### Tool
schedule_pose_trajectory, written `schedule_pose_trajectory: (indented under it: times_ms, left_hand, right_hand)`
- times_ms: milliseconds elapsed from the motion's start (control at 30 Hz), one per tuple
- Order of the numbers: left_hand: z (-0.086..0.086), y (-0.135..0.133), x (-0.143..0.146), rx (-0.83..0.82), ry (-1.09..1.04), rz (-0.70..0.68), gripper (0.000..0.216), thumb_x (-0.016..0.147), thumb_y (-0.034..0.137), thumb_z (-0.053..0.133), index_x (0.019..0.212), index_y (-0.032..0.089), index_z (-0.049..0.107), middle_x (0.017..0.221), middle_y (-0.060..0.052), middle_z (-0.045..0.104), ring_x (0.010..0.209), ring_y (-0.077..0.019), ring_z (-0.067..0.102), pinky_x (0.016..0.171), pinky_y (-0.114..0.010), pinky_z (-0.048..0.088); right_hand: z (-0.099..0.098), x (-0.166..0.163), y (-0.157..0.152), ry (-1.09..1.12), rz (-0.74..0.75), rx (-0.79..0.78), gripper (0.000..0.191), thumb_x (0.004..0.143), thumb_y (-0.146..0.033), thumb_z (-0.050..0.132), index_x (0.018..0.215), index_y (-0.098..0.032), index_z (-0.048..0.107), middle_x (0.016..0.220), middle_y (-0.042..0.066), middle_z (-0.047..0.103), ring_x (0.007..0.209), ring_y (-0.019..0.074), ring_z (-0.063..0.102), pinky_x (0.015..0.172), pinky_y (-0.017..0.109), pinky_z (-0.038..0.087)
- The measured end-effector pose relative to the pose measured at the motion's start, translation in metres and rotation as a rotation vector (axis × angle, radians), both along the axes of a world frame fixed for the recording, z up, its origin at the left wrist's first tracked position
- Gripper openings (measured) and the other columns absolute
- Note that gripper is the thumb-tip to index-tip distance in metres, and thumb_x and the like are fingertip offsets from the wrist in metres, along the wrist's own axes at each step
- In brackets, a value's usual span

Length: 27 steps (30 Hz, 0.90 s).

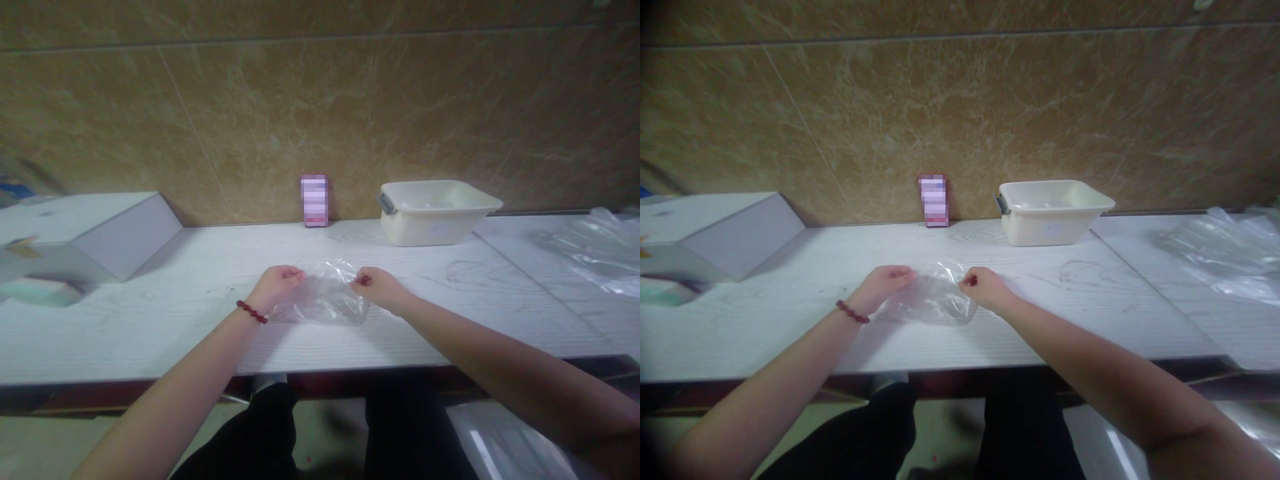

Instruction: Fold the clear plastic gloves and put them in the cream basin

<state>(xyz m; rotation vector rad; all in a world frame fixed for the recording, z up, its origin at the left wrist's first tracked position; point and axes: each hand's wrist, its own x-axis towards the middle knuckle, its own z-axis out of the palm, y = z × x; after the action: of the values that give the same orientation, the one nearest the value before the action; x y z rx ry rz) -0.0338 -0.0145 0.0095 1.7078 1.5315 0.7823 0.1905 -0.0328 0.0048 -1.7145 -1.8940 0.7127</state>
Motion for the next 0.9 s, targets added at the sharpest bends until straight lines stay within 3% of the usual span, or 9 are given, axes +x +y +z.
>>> schedule_pose_trajectory:
  times_ms: [333,433,567,700,800,900]
  left_hand:
    - [-0.002,0.021,0.000,-0.060,0.125,-0.028,0.032,0.062,0.040,0.056,0.078,0.013,0.064,0.061,-0.004,0.061,0.053,-0.0131,0.053,0.049,-0.021,0.038]
    - [-0.005,0.023,0.000,-0.039,0.139,-0.014,0.031,0.063,0.039,0.055,0.078,0.014,0.064,0.057,-0.002,0.060,0.053,-0.0132,0.053,0.051,-0.022,0.039]
    - [-0.010,0.024,-0.001,0.004,0.093,0.008,0.028,0.063,0.035,0.057,0.080,0.013,0.063,0.070,-0.004,0.063,0.063,-0.0143,0.056,0.059,-0.023,0.041]
    - [-0.020,0.027,-0.004,0.074,0.034,0.065,0.042,0.059,0.033,0.061,0.095,0.013,0.055,0.090,-0.007,0.060,0.077,-0.0157,0.056,0.067,-0.025,0.042]
    - [-0.022,0.027,-0.010,0.081,-0.052,0.060,0.048,0.059,0.033,0.061,0.101,0.013,0.049,0.096,-0.009,0.056,0.082,-0.0163,0.055,0.068,-0.026,0.043]
    - [-0.012,0.019,-0.018,0.082,-0.075,0.119,0.043,0.063,0.034,0.058,0.100,0.015,0.048,0.099,-0.009,0.054,0.083,-0.0167,0.054,0.066,-0.027,0.043]
  right_hand:
    - [-0.012,0.003,0.019,0.050,0.049,-0.091,0.008,0.062,-0.025,0.054,0.063,-0.018,0.049,0.050,-0.004,0.051,0.043,0.0070,0.048,0.043,0.018,0.036]
    - [-0.015,0.002,0.019,0.090,0.020,-0.098,0.011,0.062,-0.022,0.055,0.068,-0.018,0.048,0.054,-0.005,0.051,0.037,0.0048,0.044,0.038,0.017,0.034]
    - [-0.016,0.002,0.015,0.183,0.005,-0.061,0.021,0.062,-0.017,0.055,0.080,-0.019,0.045,0.062,-0.004,0.054,0.041,0.0049,0.047,0.040,0.016,0.036]
    - [-0.017,0.003,0.013,0.193,0.019,0.033,0.031,0.061,-0.017,0.058,0.088,-0.020,0.042,0.063,-0.004,0.054,0.051,0.0062,0.051,0.048,0.016,0.039]
    - [-0.017,0.003,0.011,0.133,0.039,0.074,0.029,0.061,-0.018,0.057,0.088,-0.020,0.046,0.063,-0.004,0.055,0.052,0.0063,0.051,0.051,0.017,0.040]
    - [-0.013,0.002,0.009,0.057,0.056,0.084,0.019,0.062,-0.016,0.054,0.081,-0.020,0.053,0.064,-0.004,0.057,0.054,0.0069,0.052,0.055,0.018,0.040]
